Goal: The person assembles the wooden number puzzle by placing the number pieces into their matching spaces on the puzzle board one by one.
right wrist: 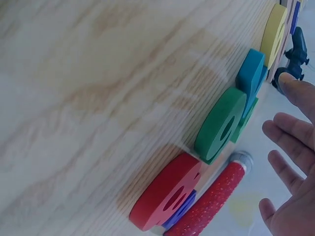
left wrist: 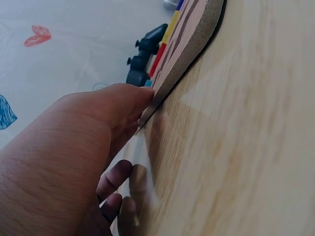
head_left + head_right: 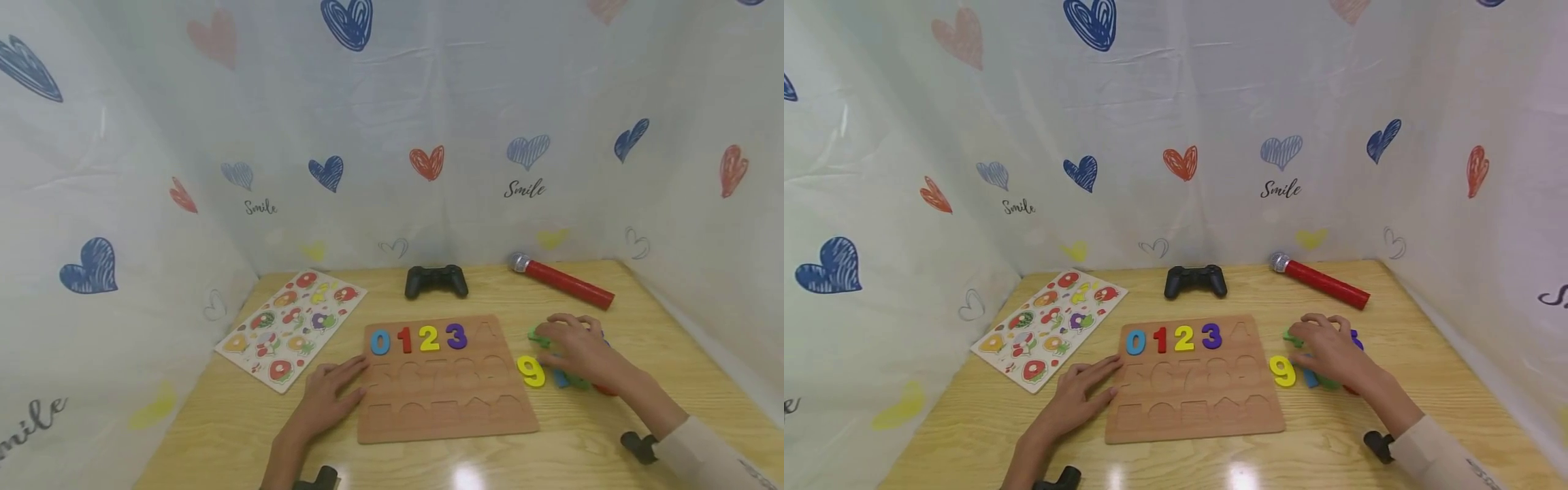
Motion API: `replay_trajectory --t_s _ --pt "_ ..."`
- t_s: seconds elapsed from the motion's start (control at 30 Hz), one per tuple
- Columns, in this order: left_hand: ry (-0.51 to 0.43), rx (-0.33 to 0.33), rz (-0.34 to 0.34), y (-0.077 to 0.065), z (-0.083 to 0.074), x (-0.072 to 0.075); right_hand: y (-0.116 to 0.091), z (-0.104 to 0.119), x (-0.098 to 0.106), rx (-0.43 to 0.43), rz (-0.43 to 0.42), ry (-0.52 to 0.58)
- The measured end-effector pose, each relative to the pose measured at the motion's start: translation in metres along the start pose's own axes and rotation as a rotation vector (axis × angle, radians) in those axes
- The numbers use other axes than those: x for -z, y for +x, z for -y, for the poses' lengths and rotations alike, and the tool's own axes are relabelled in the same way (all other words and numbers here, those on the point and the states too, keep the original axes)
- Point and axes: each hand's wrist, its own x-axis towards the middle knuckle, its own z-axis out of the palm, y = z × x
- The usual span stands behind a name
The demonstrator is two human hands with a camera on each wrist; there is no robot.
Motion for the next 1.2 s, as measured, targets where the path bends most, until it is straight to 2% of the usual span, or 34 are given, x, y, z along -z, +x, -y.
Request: replay_trajectory --t_s 0.53,0.77,1.03,1.2 --pt "0.002 -0.001 -0.002 0.001 0.004 -0.001 0.007 -0.023 -0.004 -0.054 -0.002 0.001" --pt "0.016 0.001 -0.005 0.001 0.004 -0.002 0.013 -0.028 -0.005 -0.063 0.021 0.003" --pt "0.016 -0.007 -0.012 0.001 0.003 -0.001 0.021 -0.031 -0.011 -0.11 0.083 -0.007" --pt "0.014 -0.002 -0.008 0.001 0.002 -0.001 0.023 -0.033 -0.013 -0.099 0.085 -0.014"
